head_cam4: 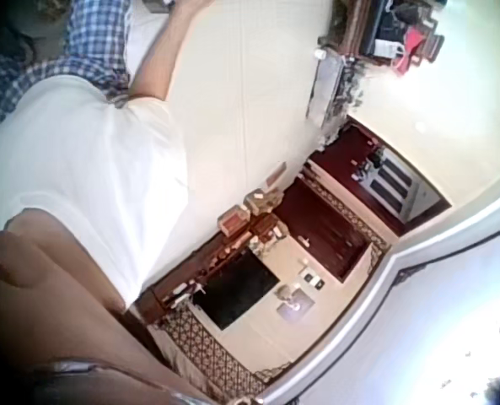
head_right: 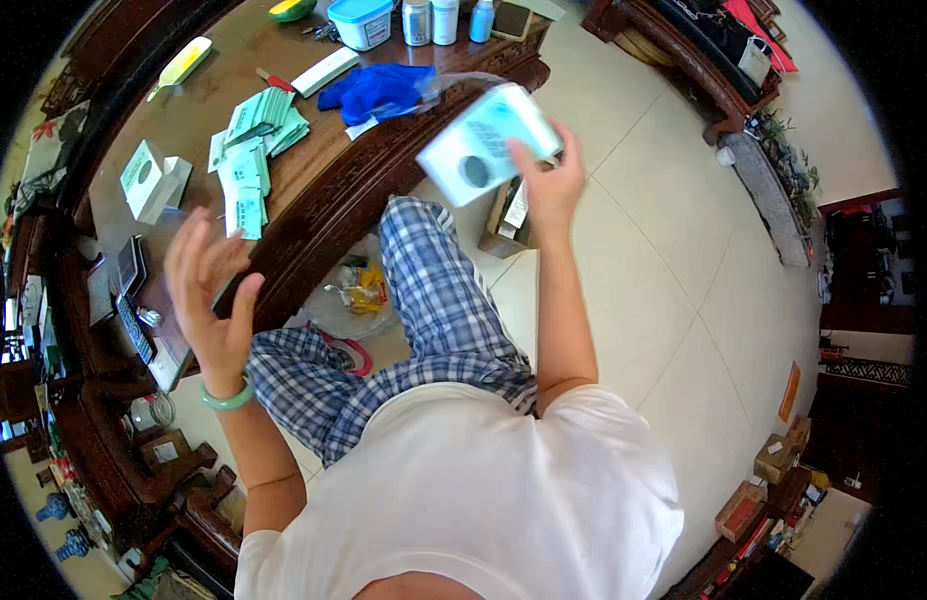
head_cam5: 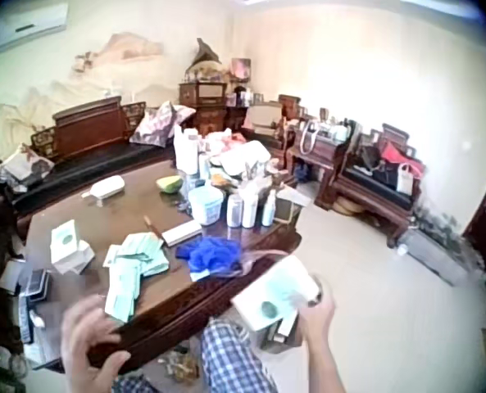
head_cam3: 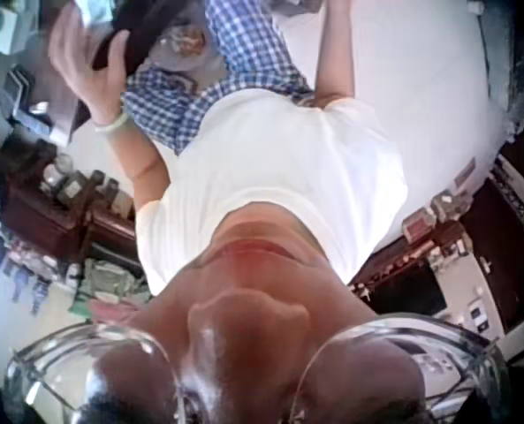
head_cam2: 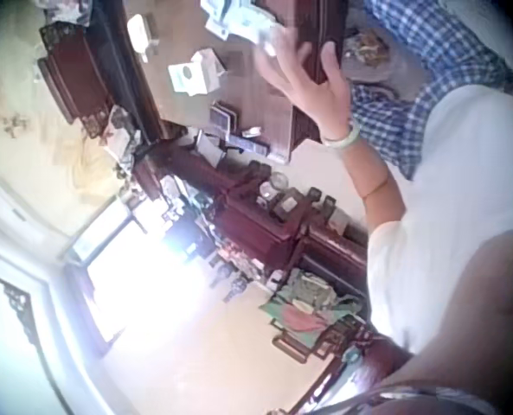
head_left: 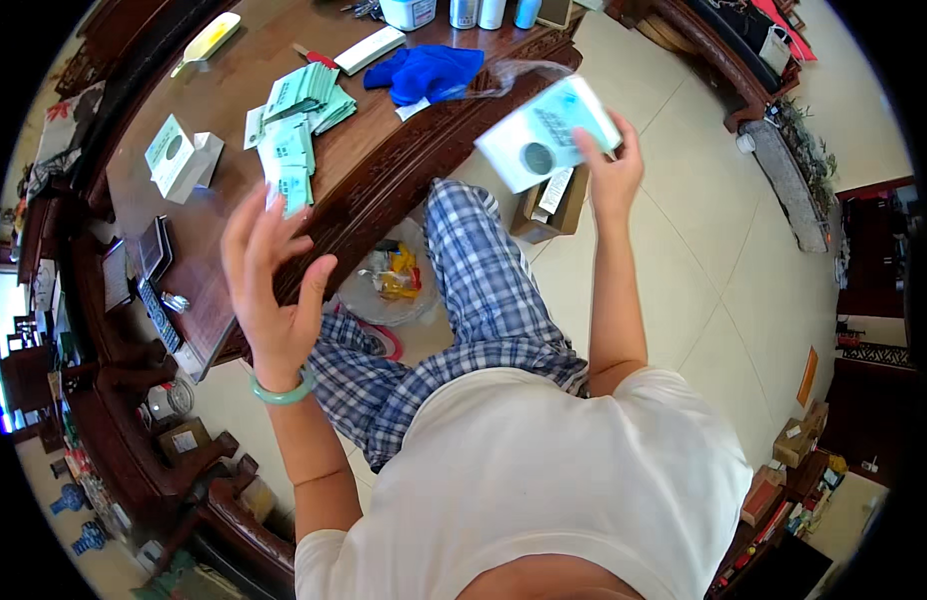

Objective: The person unboxes small packets from a cardboard box by hand and places them in stacks on a wooden table.

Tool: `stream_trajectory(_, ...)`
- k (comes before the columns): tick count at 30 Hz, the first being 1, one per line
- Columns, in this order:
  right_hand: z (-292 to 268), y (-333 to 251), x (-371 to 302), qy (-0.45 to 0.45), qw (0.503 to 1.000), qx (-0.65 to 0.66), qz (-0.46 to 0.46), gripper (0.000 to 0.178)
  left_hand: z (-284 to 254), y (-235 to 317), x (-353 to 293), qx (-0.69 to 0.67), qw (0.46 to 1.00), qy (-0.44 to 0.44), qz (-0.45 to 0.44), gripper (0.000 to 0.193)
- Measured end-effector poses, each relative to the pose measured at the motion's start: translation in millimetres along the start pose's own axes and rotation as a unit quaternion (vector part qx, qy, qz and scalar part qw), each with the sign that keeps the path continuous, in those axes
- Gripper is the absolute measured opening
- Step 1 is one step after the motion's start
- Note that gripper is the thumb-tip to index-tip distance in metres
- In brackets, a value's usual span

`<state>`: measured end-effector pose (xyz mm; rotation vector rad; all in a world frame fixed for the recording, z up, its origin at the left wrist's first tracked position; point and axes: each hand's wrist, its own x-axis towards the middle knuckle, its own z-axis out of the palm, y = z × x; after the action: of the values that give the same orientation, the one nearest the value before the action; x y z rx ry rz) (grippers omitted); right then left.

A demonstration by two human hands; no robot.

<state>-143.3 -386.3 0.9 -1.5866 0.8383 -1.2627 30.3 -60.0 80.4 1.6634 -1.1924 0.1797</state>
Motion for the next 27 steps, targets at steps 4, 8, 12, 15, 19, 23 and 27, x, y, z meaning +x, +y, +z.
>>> stream_trajectory(4,-69.9,130.1,23.6,0.056,0.956,-0.277,0.075,0.061,17.9,-21.9,-49.6,-0.054,0.981,-0.075,-0.171,0.043)
stream_trajectory(8,-78.9,215.9,20.9,-0.001,0.891,-0.441,0.109,0.058,25.3,-30.8,-95.6,-0.045,0.957,-0.099,-0.268,0.036)
stream_trajectory(12,-50.0,278.2,27.9,-0.107,0.855,-0.502,0.080,0.052,19.0,-24.2,-116.1,-0.002,0.948,-0.070,-0.312,0.034)
stream_trajectory(15,-48.0,340.9,38.7,-0.221,0.781,-0.564,0.151,0.049,16.2,-24.3,-122.9,0.028,0.948,-0.082,-0.306,0.038)
stream_trajectory(19,-87.0,409.6,51.8,-0.163,0.809,-0.522,0.216,0.054,14.0,-32.0,-108.4,0.042,0.950,-0.069,-0.303,0.035)
stream_trajectory(23,-66.1,391.3,35.4,-0.258,0.739,-0.603,0.155,0.075,-33.0,-48.9,-69.6,0.299,0.939,0.030,-0.171,0.034)
stream_trajectory(27,-46.3,337.4,28.1,-0.216,0.840,-0.489,0.096,0.069,-98.3,-116.2,16.2,0.237,0.901,0.247,-0.268,0.052)
